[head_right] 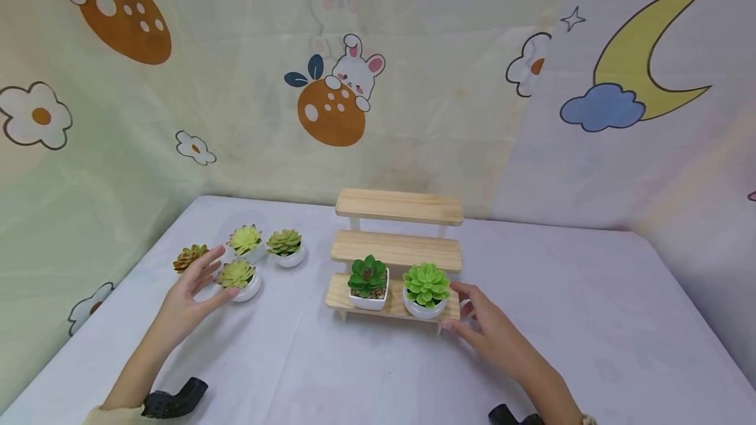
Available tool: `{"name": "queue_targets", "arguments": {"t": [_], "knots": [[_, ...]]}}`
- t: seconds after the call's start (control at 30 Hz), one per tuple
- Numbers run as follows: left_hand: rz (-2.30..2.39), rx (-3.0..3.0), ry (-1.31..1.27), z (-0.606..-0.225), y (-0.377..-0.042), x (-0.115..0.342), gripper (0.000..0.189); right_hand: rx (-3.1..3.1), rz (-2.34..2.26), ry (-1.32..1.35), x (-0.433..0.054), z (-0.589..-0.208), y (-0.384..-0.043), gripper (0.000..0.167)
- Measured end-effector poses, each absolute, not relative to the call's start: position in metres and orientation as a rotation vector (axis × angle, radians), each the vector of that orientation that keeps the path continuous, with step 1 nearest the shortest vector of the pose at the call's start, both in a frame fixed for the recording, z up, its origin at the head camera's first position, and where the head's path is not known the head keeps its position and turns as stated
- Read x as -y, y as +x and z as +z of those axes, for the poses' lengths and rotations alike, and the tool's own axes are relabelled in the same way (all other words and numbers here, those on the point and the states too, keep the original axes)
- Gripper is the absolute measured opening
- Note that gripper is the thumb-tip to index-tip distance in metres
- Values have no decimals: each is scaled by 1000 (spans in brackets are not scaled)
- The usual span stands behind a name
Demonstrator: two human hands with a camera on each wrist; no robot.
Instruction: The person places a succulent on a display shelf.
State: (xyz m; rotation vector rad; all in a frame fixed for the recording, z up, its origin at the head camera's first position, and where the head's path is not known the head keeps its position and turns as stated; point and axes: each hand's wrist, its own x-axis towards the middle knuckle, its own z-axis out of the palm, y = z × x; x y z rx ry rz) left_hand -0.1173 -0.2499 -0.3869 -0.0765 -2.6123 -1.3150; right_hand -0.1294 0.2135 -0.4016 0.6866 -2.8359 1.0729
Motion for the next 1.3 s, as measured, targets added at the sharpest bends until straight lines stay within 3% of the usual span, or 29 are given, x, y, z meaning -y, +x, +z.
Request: {"name": "queue_targets", "arguments": {"t": [0.7, 0.97, 1.3], "knots": [[-1578, 2721, 225, -405, -131, 255, 84, 2843, 1078, 689, -215, -399, -129, 53], [-1557, 2781, 306, -408, -132, 255, 74, 2851, 1088, 689, -216, -401, -130, 55], [-1554, 2787, 347, -415, -133, 258, 77, 2831, 1087, 689, -214, -402, -130, 53]]}}
